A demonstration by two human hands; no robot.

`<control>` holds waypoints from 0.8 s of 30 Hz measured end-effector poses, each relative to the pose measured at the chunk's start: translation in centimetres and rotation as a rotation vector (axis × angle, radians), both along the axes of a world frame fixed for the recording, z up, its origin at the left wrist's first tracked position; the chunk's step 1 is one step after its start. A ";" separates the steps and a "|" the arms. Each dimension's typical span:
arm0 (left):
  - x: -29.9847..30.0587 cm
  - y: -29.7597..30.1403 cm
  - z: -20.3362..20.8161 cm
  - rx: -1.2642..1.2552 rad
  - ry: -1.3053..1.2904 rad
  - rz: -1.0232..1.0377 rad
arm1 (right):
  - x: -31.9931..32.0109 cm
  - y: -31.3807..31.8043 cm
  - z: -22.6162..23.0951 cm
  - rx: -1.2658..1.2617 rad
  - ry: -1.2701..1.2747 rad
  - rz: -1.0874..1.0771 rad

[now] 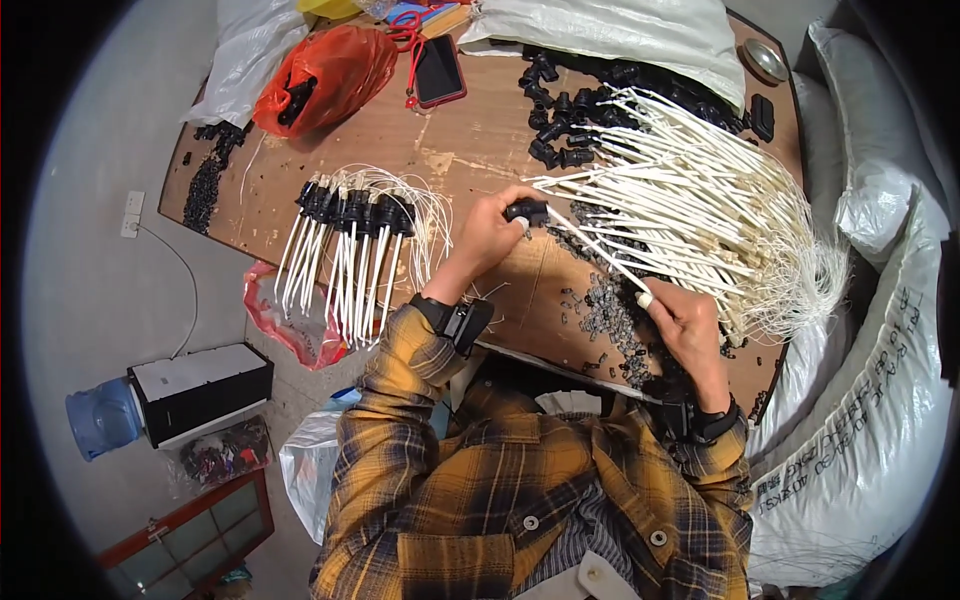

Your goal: The person assembles electrical components by hand, picking up a white wire and a black connector, fitting them together, and then placing the completed assembly onto a pile on the table.

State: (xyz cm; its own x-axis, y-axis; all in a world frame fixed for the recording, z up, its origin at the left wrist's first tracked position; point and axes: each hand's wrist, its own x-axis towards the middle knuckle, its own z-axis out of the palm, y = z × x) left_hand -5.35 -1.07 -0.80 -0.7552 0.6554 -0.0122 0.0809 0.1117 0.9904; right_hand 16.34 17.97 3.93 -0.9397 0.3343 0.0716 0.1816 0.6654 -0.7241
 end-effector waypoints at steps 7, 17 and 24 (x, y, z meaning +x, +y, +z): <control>3.5 1.0 2.0 -0.259 1.053 -0.331 | -1.1 -1.1 -1.3 0.200 0.081 -0.005; 3.5 -1.6 -0.2 -0.463 0.332 0.046 | -1.5 -1.0 -0.4 -0.062 0.147 0.094; 6.4 1.2 1.6 -0.230 -0.170 -0.158 | -2.6 -4.6 -2.2 0.207 0.104 0.115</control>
